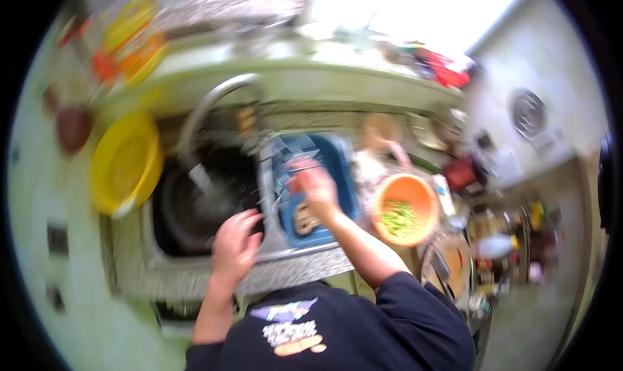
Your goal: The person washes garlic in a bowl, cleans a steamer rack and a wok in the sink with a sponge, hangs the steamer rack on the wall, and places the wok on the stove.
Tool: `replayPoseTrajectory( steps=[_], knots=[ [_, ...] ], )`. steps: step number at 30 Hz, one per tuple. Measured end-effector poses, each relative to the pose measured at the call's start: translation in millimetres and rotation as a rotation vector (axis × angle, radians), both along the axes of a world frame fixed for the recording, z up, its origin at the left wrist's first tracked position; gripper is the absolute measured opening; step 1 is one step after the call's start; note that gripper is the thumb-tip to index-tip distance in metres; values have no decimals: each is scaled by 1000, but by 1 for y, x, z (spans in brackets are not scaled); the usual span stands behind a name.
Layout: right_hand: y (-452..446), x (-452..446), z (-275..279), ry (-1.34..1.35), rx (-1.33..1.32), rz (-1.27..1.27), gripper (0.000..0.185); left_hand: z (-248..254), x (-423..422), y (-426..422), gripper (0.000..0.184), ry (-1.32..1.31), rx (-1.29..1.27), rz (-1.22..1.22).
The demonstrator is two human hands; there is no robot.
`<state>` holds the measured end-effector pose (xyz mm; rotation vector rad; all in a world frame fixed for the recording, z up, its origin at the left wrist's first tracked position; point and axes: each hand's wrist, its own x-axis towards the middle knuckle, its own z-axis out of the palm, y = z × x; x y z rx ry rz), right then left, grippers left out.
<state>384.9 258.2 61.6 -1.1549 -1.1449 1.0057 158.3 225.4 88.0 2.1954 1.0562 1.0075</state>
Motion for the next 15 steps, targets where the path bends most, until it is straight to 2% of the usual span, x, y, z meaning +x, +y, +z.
replayPoseTrajectory(
  steps=[1,2,3,5,7,8,9,10,12,14,15],
  knots=[
    [11,33,-10,-486,-26,299,32,-7,-3,3,34,79,-45,38],
    [10,45,-13,-183,-530,299,29,-20,-9,1,33,243,28,83],
    [7,70,-20,16,-477,293,31,-30,-16,0,32,358,88,101],
    [-6,125,37,66,-331,52,35,-41,-27,0,31,404,43,169],
    [-22,211,108,-1,-115,-78,36,-45,-33,0,28,380,35,225],
    [-32,258,131,-177,105,-170,34,-32,-29,-4,26,414,-9,233],
    [-37,303,148,-6,235,-283,32,-36,-27,-6,24,437,11,265],
    [-44,348,173,-157,309,-527,34,-39,-26,-6,23,448,24,281],
    [-60,443,221,107,338,-653,41,-42,-22,-9,22,462,47,328],
    [-78,519,256,201,448,-749,42,-47,-10,-16,21,447,141,390],
    [-87,557,266,241,495,-767,43,-31,3,-20,20,479,173,375]
  ],
)
